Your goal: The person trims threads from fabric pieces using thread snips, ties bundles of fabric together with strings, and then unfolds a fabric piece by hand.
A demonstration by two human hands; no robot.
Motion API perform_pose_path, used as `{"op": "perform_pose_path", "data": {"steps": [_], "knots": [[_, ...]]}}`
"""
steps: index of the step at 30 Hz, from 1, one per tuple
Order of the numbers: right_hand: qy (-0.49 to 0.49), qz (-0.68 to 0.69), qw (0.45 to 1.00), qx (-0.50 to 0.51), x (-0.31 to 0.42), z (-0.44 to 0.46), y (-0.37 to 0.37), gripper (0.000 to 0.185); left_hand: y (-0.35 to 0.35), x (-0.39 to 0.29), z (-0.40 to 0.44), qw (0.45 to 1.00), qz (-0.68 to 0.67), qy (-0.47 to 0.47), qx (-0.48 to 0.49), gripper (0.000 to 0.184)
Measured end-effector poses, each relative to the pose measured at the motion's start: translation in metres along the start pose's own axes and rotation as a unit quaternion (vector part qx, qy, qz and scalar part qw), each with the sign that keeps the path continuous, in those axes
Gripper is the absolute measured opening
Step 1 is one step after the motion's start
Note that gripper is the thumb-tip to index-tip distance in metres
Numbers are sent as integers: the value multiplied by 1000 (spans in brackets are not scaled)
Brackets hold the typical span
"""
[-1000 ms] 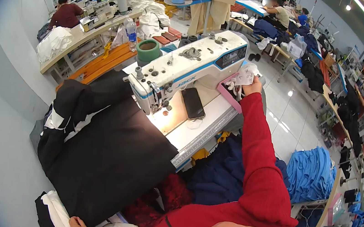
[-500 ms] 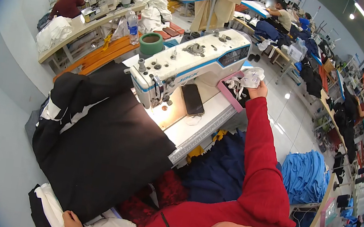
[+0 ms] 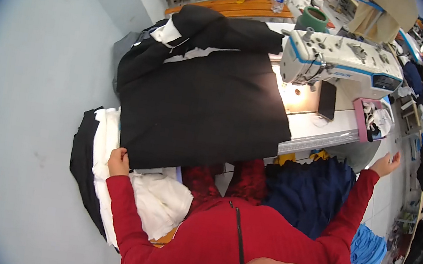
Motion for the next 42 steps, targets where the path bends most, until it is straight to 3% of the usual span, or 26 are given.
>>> {"op": "perform_pose_path", "data": {"steps": [4,6,8,10,12,15,16,18,20,23,27,30,33,36,39,42], "knots": [[-8,-8,998,55,2,-57,29,37,14,-2,-1,998,-23,44,-34,12],[-62,59,986,144,13,-99,27,33,21,-6,7,998,-4,33,-51,10],[98,-2,956,278,69,-135,18,29,28,-10,27,996,32,-17,-76,9],[199,81,917,336,136,-179,4,28,34,-13,65,988,46,-102,-107,9],[243,156,857,427,186,-226,-10,30,41,-31,106,992,11,-105,-70,11],[350,141,778,503,233,-276,-23,36,14,-16,167,995,-48,-92,4,14],[357,131,775,505,233,-286,-27,37,2,-11,184,992,-83,-90,41,16],[372,105,770,507,231,-301,-33,38,-18,-10,208,989,-10,-46,143,20],[382,109,772,496,223,-306,-36,39,-38,-9,222,982,35,-31,184,24],[387,106,779,482,219,-309,-37,39,-60,-12,227,987,7,-41,158,26],[385,105,782,479,220,-309,-36,39,-77,-14,235,966,85,4,245,23],[385,106,786,472,221,-310,-36,39,-77,-16,238,960,114,-13,254,21],[385,103,790,466,221,-311,-37,38,-75,-10,243,960,42,29,276,20],[382,107,791,466,221,-310,-38,38,-69,-10,232,947,-13,-11,322,19],[381,109,792,464,221,-310,-38,39,-75,-8,229,942,55,-36,329,19],[376,108,793,466,222,-310,-38,39,-75,-5,232,954,28,-23,298,16]]}}
Point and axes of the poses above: each hand's wrist, its own z-axis towards the middle knuckle, its own y-axis out of the back of the hand, x = y × z, the point moved 4 cm from there along z, towards the middle knuckle, and after that the axes turned 5 degrees about y, right-handed, at the moved point
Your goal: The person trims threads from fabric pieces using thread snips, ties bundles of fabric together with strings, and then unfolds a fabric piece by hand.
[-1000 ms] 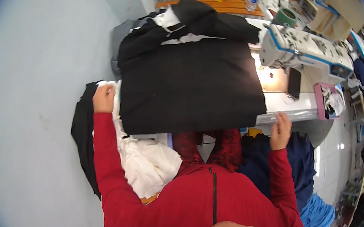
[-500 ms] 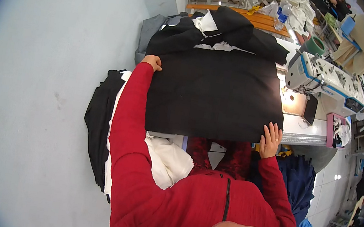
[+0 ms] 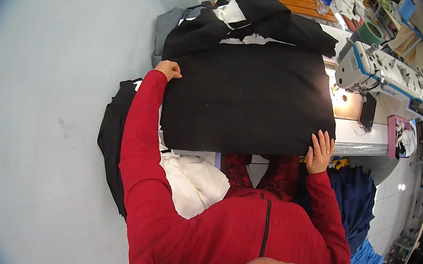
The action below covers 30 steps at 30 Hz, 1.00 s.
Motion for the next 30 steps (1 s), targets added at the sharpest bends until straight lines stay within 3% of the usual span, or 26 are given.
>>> {"op": "perform_pose_path", "data": {"steps": [15,22,24,27,30], "knots": [[0,0,1000,-7,0,-1,0,39,-1,5,-2,996,8,31,-84,13],[-5,6,1000,-9,0,1,4,39,-7,2,-16,980,54,-19,-190,11],[-10,20,1000,-11,0,1,6,39,-11,0,-22,978,83,24,-190,12],[-17,59,998,-11,-2,1,9,39,-15,-18,-51,954,78,4,-291,22],[-51,125,990,-35,-7,-2,18,39,-21,-32,-79,940,68,-84,-324,30]]}}
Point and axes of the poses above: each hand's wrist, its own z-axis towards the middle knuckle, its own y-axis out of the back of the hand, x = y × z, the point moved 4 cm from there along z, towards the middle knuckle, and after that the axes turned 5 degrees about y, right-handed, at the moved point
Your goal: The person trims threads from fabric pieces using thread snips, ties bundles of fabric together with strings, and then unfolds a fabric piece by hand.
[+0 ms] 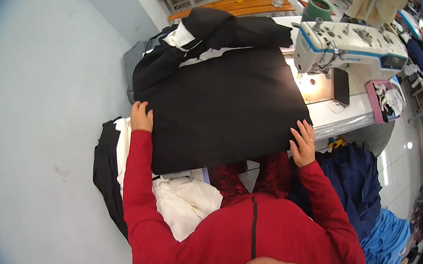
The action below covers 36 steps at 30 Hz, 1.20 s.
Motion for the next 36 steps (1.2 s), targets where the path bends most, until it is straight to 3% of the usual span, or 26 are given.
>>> {"op": "perform_pose_path", "data": {"steps": [6,9,12,16,18,22,24,26,28,30,36], "knots": [[-75,-29,993,-88,-11,-25,58,35,57,-64,-61,994,-40,-96,-19,30],[-126,-88,983,-98,-13,-55,108,37,81,-78,-85,994,-84,-61,-23,26],[-210,-152,961,-95,-9,-105,156,41,92,-72,-104,992,-72,-56,-86,23],[-343,-250,900,-101,15,-185,197,53,86,-60,-117,989,-62,-9,-130,23],[-351,-288,888,-69,43,-228,194,66,80,-62,-117,990,-77,11,-121,23],[-332,-341,869,136,116,-274,160,85,75,-70,-115,988,-110,3,-104,22],[-414,-362,814,188,125,-286,143,95,70,-70,-116,986,-133,5,-96,22],[-506,-363,761,180,120,-283,140,92,67,-72,-119,988,-133,8,-76,22],[-542,-426,725,16,96,-289,145,89,62,-72,-122,985,-158,13,-60,22],[-633,-383,670,-66,75,-290,161,89,55,-68,-124,985,-163,2,-53,22],[-664,-249,701,-77,68,-300,175,58,52,-71,-129,983,-182,5,-32,19]]}}
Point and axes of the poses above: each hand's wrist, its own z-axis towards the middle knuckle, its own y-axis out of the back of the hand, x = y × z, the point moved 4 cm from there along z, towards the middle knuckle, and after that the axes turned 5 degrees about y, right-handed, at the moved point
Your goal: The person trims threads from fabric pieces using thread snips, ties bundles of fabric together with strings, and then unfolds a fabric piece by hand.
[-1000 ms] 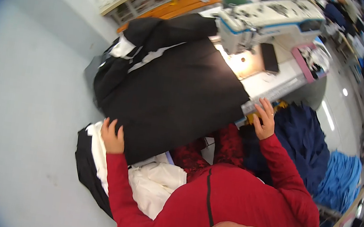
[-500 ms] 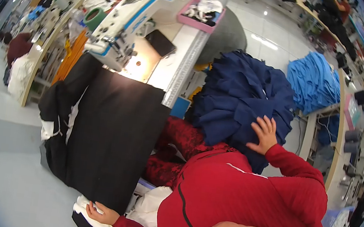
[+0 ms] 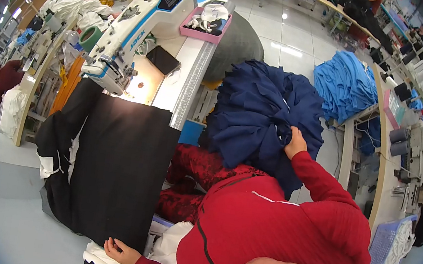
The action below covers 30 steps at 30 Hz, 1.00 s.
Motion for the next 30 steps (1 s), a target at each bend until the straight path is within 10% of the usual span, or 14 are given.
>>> {"op": "perform_pose_path", "data": {"steps": [15,20,26,30], "knots": [[179,69,937,-292,77,27,186,41,-15,-70,-4,983,-140,-41,110,12],[156,91,890,-418,70,35,301,46,-68,-211,-55,820,-266,-257,438,19],[200,105,811,-540,59,25,373,46,-208,-278,-175,660,-249,-491,512,33],[209,116,806,-542,17,23,398,43,-270,-294,-247,653,-48,-547,522,62]]}}
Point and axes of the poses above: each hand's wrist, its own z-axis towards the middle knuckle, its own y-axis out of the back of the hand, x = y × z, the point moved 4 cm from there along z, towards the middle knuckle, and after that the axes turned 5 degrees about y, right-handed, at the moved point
